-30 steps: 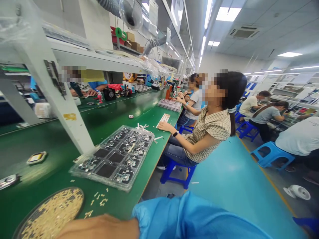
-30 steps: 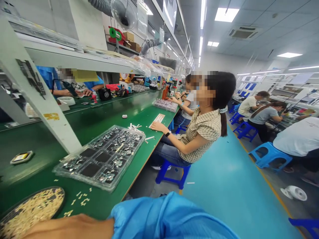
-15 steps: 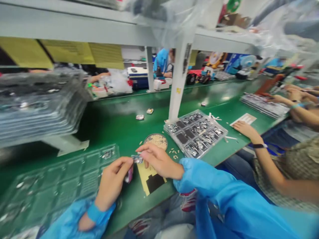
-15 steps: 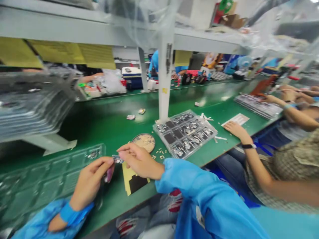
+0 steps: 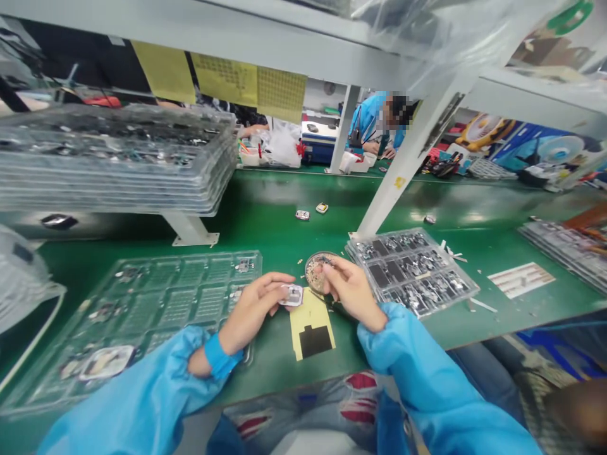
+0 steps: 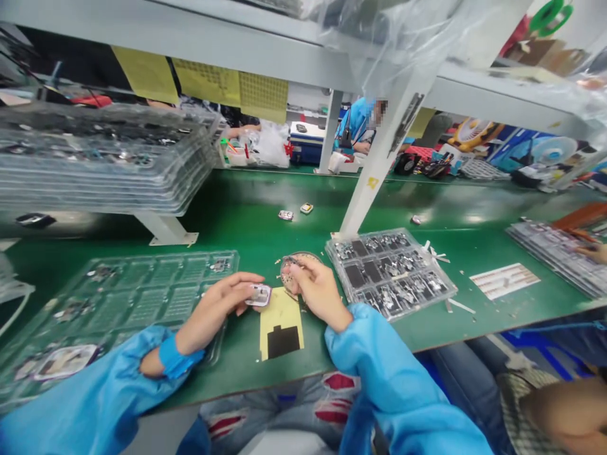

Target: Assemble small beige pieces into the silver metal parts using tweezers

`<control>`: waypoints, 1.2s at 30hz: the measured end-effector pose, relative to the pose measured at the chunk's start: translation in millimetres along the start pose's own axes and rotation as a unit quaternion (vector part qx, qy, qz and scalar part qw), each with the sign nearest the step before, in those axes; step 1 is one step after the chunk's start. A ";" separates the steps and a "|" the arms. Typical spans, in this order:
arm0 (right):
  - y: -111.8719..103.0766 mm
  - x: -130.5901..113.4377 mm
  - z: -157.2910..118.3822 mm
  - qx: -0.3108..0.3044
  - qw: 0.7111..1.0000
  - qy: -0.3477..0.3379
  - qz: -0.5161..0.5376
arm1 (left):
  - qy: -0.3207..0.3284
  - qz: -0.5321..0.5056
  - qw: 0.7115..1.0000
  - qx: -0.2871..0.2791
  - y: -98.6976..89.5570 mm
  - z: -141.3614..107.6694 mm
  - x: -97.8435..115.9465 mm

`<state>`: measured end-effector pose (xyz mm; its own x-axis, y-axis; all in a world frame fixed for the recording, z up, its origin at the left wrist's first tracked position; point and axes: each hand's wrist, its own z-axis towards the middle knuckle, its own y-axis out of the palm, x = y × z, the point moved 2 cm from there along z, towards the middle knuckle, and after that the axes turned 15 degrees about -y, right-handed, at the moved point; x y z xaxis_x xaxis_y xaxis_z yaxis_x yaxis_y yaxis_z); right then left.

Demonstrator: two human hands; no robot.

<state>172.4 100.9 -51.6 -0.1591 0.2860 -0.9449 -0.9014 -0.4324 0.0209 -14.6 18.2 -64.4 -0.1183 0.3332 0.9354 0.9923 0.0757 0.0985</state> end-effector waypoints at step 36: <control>22.8 8.7 -20.9 -0.037 0.993 0.108 0.014 | 0.076 0.030 0.996 0.035 3.8 -11.0 -0.9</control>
<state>158.9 75.7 -66.1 -0.0854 0.0858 -0.9926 -0.8647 -0.5013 0.0311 -10.3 7.8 -61.1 -0.0473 0.1942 0.9798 0.9916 0.1270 0.0227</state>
